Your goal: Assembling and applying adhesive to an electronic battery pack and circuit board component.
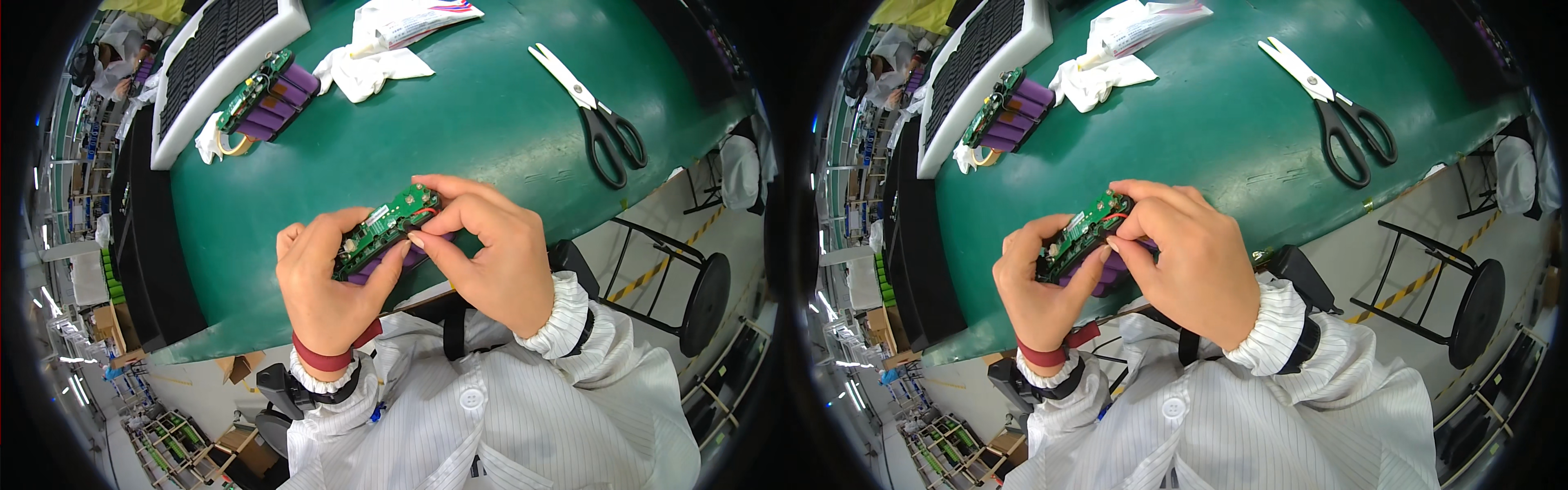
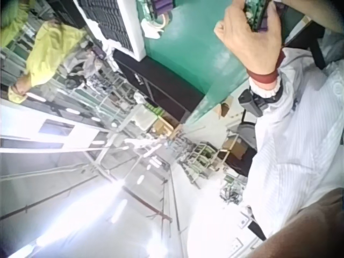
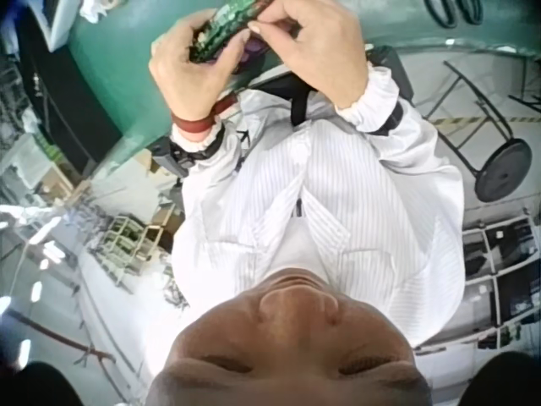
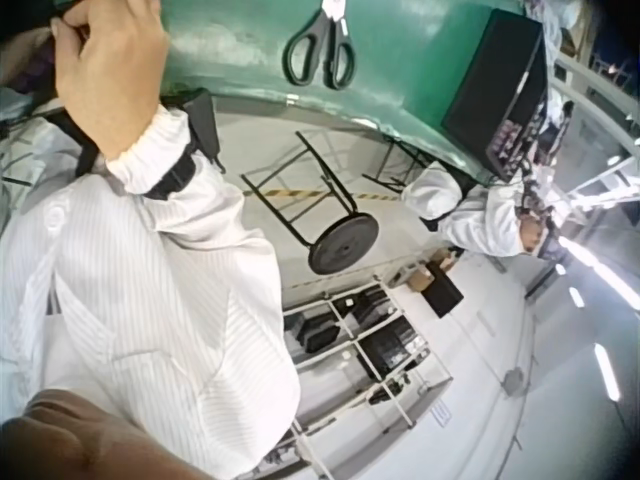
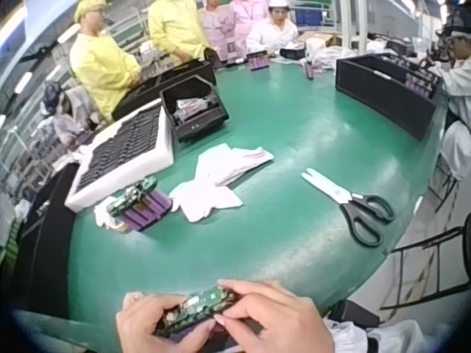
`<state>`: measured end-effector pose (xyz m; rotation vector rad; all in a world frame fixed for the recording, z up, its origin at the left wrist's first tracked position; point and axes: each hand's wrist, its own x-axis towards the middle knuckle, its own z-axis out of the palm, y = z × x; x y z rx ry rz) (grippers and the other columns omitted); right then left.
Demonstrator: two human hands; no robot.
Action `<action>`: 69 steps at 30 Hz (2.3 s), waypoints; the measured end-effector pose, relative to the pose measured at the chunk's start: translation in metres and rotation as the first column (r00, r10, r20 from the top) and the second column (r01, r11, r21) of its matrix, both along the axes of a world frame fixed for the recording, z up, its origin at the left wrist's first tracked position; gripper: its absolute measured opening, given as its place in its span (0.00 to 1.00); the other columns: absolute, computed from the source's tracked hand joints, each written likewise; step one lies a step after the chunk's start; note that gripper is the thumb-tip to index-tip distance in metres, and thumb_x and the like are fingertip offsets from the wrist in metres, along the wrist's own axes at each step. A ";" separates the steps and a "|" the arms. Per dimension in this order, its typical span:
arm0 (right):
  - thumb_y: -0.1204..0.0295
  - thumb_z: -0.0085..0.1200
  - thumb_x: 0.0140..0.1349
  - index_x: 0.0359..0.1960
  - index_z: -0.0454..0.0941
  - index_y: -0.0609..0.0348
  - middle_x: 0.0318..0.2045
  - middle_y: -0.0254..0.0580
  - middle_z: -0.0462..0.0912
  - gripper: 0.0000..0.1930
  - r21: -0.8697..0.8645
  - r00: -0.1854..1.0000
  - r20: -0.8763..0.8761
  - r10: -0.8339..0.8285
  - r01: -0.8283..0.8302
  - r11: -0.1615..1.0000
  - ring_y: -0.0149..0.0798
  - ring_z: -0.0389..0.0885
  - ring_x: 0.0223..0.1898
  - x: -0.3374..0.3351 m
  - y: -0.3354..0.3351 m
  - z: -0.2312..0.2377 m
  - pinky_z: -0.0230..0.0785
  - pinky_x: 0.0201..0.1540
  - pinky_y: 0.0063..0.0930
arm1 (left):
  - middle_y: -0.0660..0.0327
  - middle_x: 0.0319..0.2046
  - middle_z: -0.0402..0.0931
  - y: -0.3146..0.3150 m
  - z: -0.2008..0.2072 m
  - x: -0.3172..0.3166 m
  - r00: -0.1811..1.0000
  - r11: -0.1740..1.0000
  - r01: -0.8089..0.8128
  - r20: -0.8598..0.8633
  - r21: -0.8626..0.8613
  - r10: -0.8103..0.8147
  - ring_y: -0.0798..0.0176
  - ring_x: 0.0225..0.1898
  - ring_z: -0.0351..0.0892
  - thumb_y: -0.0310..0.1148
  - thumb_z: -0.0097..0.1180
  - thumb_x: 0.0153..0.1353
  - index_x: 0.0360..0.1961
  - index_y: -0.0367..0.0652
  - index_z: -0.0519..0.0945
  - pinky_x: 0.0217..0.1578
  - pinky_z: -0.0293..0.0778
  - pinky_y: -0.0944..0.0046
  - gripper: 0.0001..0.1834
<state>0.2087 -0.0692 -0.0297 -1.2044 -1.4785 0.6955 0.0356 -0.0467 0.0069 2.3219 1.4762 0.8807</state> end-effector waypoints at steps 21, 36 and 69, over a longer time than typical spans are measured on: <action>0.78 0.63 0.52 0.30 0.78 0.62 0.44 0.50 0.83 0.06 -0.068 0.999 -0.048 0.000 -0.003 0.998 0.49 0.82 0.35 0.003 -0.002 -0.001 0.76 0.35 0.36 | 0.61 0.26 0.79 -0.001 -0.003 0.002 0.997 0.997 -0.081 -0.015 -0.001 0.081 0.57 0.28 0.77 0.33 0.73 0.41 0.34 0.42 0.81 0.41 0.65 0.60 0.18; 0.77 0.62 0.53 0.29 0.79 0.63 0.40 0.50 0.84 0.04 -0.020 0.999 -0.028 -0.039 0.039 0.999 0.50 0.82 0.33 0.001 -0.002 0.000 0.76 0.34 0.37 | 0.63 0.24 0.77 -0.006 0.006 0.015 0.982 0.987 -0.158 -0.103 0.013 0.159 0.60 0.24 0.74 0.34 0.70 0.41 0.31 0.44 0.79 0.40 0.64 0.60 0.15; 0.73 0.62 0.52 0.49 0.72 0.69 0.48 0.55 0.75 0.23 -0.075 0.659 0.703 -0.268 0.444 0.893 0.55 0.72 0.51 0.170 0.018 -0.013 0.67 0.55 0.40 | 0.54 0.19 0.79 0.007 0.005 0.008 0.988 0.965 -0.122 0.060 -0.232 0.140 0.57 0.18 0.79 0.31 0.65 0.45 0.32 0.37 0.82 0.25 0.72 0.65 0.13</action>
